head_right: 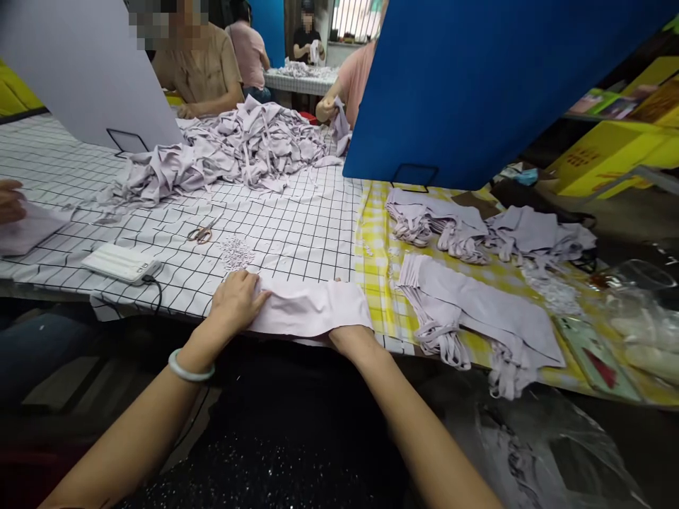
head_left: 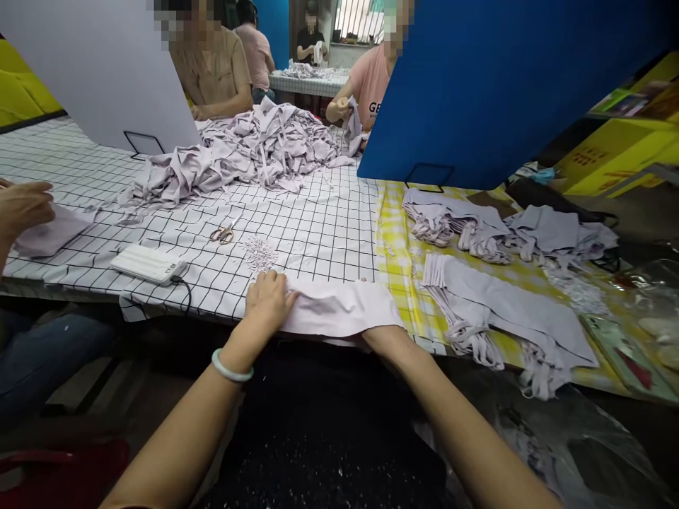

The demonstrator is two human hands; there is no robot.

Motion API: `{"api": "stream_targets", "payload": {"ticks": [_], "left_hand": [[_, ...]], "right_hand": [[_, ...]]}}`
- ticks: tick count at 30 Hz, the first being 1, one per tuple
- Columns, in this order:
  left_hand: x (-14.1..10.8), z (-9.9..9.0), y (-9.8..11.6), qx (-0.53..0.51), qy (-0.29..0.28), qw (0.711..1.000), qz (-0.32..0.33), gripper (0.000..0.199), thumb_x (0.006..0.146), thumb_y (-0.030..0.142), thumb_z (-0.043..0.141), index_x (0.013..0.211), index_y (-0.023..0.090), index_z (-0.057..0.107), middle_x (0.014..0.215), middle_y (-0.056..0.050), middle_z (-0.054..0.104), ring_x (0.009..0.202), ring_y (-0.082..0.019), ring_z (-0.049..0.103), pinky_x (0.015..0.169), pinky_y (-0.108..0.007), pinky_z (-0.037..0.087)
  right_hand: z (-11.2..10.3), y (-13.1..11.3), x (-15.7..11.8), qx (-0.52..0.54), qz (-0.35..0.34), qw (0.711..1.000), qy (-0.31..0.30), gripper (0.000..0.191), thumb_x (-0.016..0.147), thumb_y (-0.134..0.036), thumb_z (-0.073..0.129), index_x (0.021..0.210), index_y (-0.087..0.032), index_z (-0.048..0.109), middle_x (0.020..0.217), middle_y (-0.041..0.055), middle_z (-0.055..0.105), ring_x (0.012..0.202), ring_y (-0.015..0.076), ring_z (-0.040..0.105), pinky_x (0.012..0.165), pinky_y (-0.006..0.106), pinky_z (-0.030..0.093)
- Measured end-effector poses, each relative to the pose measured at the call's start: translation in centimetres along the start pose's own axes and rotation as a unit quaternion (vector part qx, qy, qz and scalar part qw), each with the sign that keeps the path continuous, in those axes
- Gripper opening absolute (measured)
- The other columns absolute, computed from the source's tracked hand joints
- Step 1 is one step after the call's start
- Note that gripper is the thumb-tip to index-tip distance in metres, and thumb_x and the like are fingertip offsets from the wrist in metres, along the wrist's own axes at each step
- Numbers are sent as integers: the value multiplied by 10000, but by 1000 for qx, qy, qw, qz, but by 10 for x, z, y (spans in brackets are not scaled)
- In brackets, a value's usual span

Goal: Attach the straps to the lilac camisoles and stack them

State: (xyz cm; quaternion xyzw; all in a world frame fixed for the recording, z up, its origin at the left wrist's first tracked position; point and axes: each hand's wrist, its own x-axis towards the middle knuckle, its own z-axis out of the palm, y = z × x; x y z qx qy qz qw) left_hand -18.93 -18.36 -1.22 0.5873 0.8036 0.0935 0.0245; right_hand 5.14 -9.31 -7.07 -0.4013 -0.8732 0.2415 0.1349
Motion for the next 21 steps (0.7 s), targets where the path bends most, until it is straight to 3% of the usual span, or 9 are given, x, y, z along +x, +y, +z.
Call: {"api": "stream_targets", "payload": {"ticks": [3,8,12,14,16,18,19,21], "left_hand": [[19,16,-8,6,-12,1000,-1,141,946,286,564,977,170,638,1072,-127,647,1078,-318,563,910,-455,443],[21,20,-16,-18,-8,1000,-11,114,948,259,537,948,189,627,1043,-113,661,1062,-312,585,900,-449,445],[21,16,-15,-40,-16,999,-31,221,907,184,541,1114,173,618,1096,-119,672,1098,-314,597,909,-448,455],[25,14,-15,-49,-25,998,-41,365,872,158,554,1236,156,581,1126,-124,672,1130,-320,593,929,-455,454],[29,14,-17,-68,-34,996,-47,476,855,179,571,1328,143,533,1121,-123,674,1122,-322,599,934,-460,453],[32,13,-20,-105,-43,992,-46,513,844,192,577,1351,141,515,1040,-97,680,1037,-299,623,900,-441,464],[32,12,-22,-134,-48,989,-42,507,832,181,576,1335,147,524,973,-72,676,969,-275,632,867,-415,472],[32,11,-28,-223,-55,973,-30,469,794,150,574,1263,167,557,837,-14,633,818,-211,619,773,-344,479]], "right_hand": [[-10,3,-13,26,23,998,-44,653,934,-363,416,1562,-212,328,1615,79,355,1528,309,215,1257,527,162],[-28,-4,-34,15,44,997,-66,568,936,-334,416,1493,-231,453,1536,81,478,1460,307,374,1217,538,281],[-73,-14,-60,59,5,983,-174,402,954,-395,481,1303,-277,642,1320,73,670,1226,291,618,1058,450,480],[-95,-11,-62,98,31,976,-192,331,959,-446,491,1145,-295,719,1176,43,736,1076,260,685,950,395,534],[-101,-1,-49,89,108,985,-96,328,956,-479,489,1017,-272,735,1055,46,751,979,252,692,874,386,538],[-89,9,-28,25,186,981,49,280,909,-466,558,916,-229,708,977,78,722,953,272,662,845,408,517],[-78,13,-16,-9,203,975,91,237,854,-445,630,840,-214,685,952,92,701,971,288,640,856,421,501],[-57,21,2,-5,187,976,111,209,791,-399,685,721,-213,621,885,78,665,956,280,615,858,410,480]]}}
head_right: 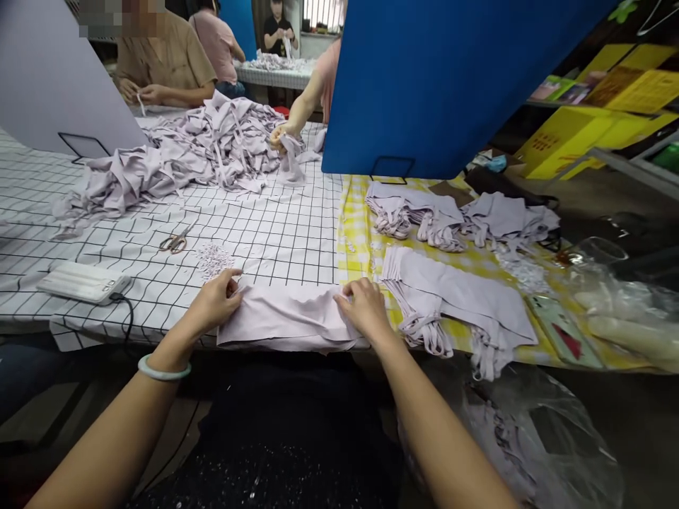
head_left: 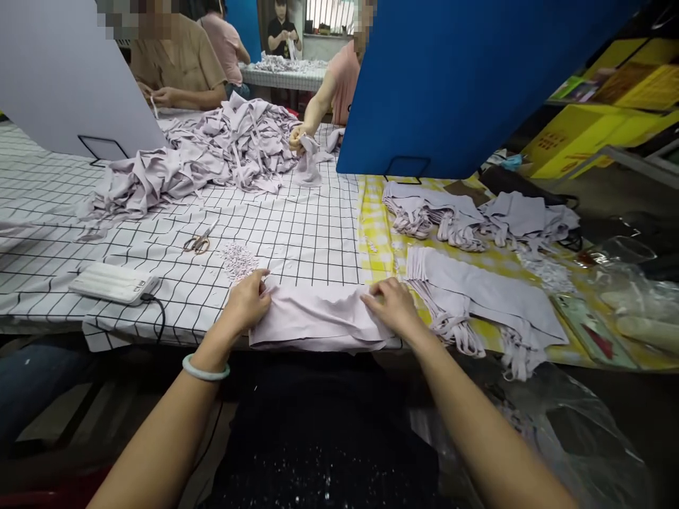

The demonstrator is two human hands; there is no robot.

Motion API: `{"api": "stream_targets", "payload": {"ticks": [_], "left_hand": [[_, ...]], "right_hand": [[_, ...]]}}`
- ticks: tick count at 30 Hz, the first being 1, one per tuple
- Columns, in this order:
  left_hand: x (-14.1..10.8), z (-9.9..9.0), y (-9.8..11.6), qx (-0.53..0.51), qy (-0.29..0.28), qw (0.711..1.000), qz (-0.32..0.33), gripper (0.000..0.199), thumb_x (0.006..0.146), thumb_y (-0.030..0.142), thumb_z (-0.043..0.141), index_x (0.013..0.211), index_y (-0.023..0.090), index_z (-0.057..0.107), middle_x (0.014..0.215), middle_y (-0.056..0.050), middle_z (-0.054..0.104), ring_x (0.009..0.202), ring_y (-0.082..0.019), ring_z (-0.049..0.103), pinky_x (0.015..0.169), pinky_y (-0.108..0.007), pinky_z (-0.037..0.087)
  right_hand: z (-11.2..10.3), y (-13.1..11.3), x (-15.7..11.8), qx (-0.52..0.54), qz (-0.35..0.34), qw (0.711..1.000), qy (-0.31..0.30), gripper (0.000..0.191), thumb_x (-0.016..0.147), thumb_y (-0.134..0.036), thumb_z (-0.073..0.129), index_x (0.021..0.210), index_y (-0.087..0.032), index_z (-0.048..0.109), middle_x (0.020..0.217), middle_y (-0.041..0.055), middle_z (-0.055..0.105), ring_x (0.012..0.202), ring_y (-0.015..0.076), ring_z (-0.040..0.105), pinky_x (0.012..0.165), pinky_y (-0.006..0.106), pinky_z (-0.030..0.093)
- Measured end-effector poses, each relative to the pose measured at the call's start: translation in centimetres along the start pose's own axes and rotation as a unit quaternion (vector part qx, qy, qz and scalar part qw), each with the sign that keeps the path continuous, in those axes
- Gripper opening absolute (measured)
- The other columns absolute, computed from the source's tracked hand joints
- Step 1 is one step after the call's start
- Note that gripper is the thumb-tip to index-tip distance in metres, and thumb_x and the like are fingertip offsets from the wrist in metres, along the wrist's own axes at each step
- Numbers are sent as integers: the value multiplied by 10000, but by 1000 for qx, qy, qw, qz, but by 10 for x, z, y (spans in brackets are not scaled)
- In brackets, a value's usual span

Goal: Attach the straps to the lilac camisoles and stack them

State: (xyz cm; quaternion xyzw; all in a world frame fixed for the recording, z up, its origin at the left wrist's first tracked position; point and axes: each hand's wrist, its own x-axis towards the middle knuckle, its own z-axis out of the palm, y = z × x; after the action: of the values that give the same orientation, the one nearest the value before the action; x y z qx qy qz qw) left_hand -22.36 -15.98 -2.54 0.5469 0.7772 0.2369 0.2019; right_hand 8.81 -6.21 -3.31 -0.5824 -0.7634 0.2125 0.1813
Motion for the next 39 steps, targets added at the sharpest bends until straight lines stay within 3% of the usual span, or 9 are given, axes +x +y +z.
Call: {"api": "stream_targets", "payload": {"ticks": [6,11,15,18,23,27,31,35,39], "left_hand": [[26,-8,6,-252,-4,967,25,360,796,213,592,1153,182,560,798,12,553,698,-150,571,629,-272,471],[30,10,18,9,143,986,90,385,748,74,551,1121,156,598,1095,-126,598,1048,-278,569,905,-437,478],[-8,23,8,112,86,970,198,267,799,175,591,1064,189,615,1147,-120,623,1078,-311,553,907,-470,469],[-21,19,4,167,42,966,191,146,834,206,569,957,189,646,1075,-113,661,988,-299,582,846,-451,474],[2,18,22,194,2,962,193,280,921,296,488,1079,176,686,1208,-141,670,1114,-323,588,970,-478,442],[17,44,28,147,-76,961,220,552,932,427,531,1444,226,486,1567,-104,426,1475,-332,317,1213,-533,192],[19,54,16,114,-89,972,184,685,911,478,550,1512,186,396,1640,-130,269,1539,-328,155,1238,-560,48],[25,47,36,-52,-83,983,156,684,920,480,497,1525,182,380,1642,-109,262,1543,-288,146,1257,-503,91],[44,59,85,-302,-54,947,93,713,948,590,397,1555,220,336,1648,-61,252,1533,-249,191,1258,-424,198]], "right_hand": [[5,23,32,259,32,965,28,335,792,-545,627,832,-228,527,692,-19,578,627,164,546,616,291,433],[-4,38,42,89,28,988,124,370,748,-376,670,1055,-201,561,846,34,606,722,208,588,727,367,488],[2,47,0,32,-125,986,106,141,880,-299,537,977,-218,600,958,78,630,885,236,624,845,397,510],[0,52,-31,8,-224,974,42,127,923,-269,513,978,-220,616,1116,104,650,1084,260,610,957,417,484],[-1,41,-20,-21,-165,983,83,222,981,-346,448,1007,-209,621,1057,125,665,1052,275,603,964,435,460],[8,32,26,-93,8,991,98,224,887,-411,578,903,-191,619,967,138,663,952,304,592,895,456,451],[10,36,47,-58,41,996,55,117,856,-298,590,793,-200,586,845,99,665,866,269,616,866,421,470],[13,9,38,80,-13,985,151,258,853,-354,596,1039,-177,624,1088,167,677,1099,327,604,999,498,447],[45,-42,45,359,-7,932,54,582,953,-562,440,1429,-228,465,1493,129,510,1398,276,457,1153,482,369]]}}
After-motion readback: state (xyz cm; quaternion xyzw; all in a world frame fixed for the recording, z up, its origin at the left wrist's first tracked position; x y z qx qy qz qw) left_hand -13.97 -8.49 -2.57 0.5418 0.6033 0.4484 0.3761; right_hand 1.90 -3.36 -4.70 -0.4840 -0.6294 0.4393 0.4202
